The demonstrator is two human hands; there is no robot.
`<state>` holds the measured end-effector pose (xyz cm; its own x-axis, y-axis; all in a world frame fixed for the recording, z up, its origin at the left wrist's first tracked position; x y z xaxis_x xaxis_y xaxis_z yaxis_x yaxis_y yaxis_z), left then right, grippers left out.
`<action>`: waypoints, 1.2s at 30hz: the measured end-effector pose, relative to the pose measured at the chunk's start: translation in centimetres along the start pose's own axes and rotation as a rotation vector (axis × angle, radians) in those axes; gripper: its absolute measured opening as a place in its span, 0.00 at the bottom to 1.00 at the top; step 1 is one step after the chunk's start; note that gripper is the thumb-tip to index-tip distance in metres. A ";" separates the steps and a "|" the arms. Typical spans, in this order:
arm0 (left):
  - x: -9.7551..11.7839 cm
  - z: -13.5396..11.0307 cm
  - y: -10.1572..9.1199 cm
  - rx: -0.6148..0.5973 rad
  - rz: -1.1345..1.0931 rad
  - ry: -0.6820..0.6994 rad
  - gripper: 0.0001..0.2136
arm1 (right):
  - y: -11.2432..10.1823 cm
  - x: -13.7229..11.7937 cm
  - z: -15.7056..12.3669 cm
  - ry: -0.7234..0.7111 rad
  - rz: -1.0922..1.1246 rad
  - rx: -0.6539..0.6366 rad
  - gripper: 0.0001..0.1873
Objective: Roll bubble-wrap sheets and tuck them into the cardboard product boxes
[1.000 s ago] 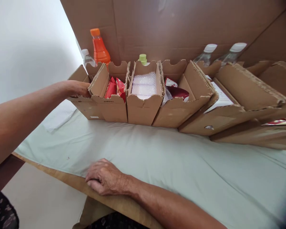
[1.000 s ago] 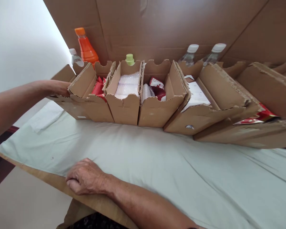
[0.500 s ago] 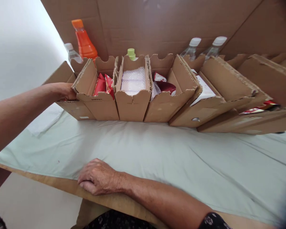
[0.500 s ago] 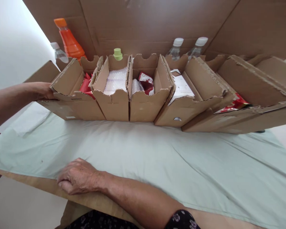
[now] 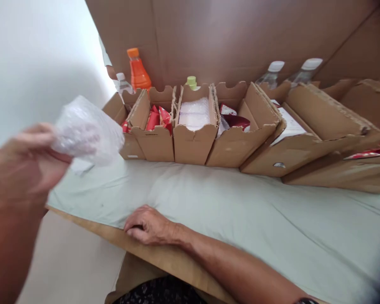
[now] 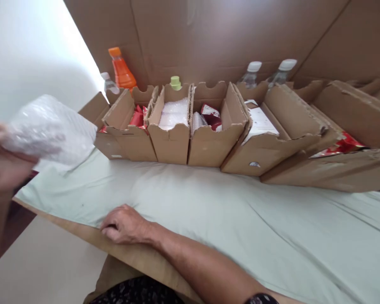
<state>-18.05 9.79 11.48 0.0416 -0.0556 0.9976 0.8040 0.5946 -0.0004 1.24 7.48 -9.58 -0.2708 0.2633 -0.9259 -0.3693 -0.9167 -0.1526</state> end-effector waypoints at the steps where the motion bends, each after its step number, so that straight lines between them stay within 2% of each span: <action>1: -1.0 -2.3 0.6 -0.059 -0.090 -0.017 0.05 | -0.3 0.0 0.1 0.014 0.032 0.010 0.06; 3: -3.5 -6.1 1.6 -0.135 -0.144 -0.130 0.07 | -1.2 0.0 0.3 0.066 0.121 0.065 0.10; 5: -5.7 -8.5 1.9 -0.175 -0.186 -0.207 0.07 | -2.5 -0.5 0.0 0.118 0.199 0.155 0.18; 7: -7.4 -9.8 1.7 -0.210 -0.188 -0.231 0.06 | -3.8 -1.7 -1.1 0.153 0.252 0.239 0.25; 10: -9.3 -11.3 2.5 -0.291 -0.047 -0.184 0.12 | -5.8 -4.3 -4.5 0.197 0.259 0.406 0.27; 13: -11.0 -13.8 6.4 -0.493 0.206 -0.127 0.13 | -6.8 -6.9 -9.3 0.191 0.149 0.598 0.29; 15: -12.1 -15.9 10.0 -0.673 0.332 -0.146 0.10 | -6.2 -8.0 -12.1 0.175 0.025 0.604 0.39; 17: -12.9 -17.9 13.0 -0.830 0.368 -0.172 0.12 | -5.4 -8.3 -14.3 0.206 -0.165 0.588 0.51; 18: -13.1 -18.7 14.1 -0.894 0.367 -0.168 0.14 | -5.2 -8.2 -15.2 0.237 -0.281 0.623 0.54; 20: -13.4 -19.9 15.3 -0.964 0.376 -0.125 0.16 | -5.7 -8.1 -16.9 0.301 -0.490 0.786 0.48; 22: -13.6 -19.9 15.1 -0.885 0.447 0.003 0.16 | -6.9 -8.3 -18.2 0.331 -0.579 0.974 0.33; 24: -13.4 -18.9 13.7 -0.657 0.569 0.216 0.17 | -8.4 -8.8 -19.2 0.332 -0.563 1.085 0.23; 26: -13.0 -17.3 12.1 -0.389 0.675 0.424 0.20 | -9.8 -9.7 -19.7 0.316 -0.503 1.082 0.19; 28: -12.8 -15.3 11.1 -0.236 0.747 0.546 0.26 | -10.8 -10.9 -20.0 0.305 -0.464 1.014 0.17; 30: -13.2 -12.9 11.4 -0.248 0.796 0.539 0.34 | -11.5 -11.9 -20.5 0.305 -0.456 0.929 0.15; 33: -15.4 -9.8 13.5 -0.495 0.871 0.298 0.44 | -12.5 -12.7 -21.8 0.325 -0.499 0.875 0.14; 35: -16.8 -9.2 15.2 -0.645 0.933 0.172 0.44 | -13.1 -12.7 -22.8 0.357 -0.536 0.857 0.16; 36: -17.2 -9.3 16.0 -0.687 0.960 0.157 0.42 | -13.4 -12.5 -23.2 0.385 -0.560 0.839 0.16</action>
Point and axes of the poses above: each hand's wrist, its own z-axis towards the middle knuckle, its own y-axis out of the palm, x = y × z, the point moved 5 cm from there along z, towards the middle knuckle, and after that the axes turned 12 degrees about -y, right-handed, at the moved point
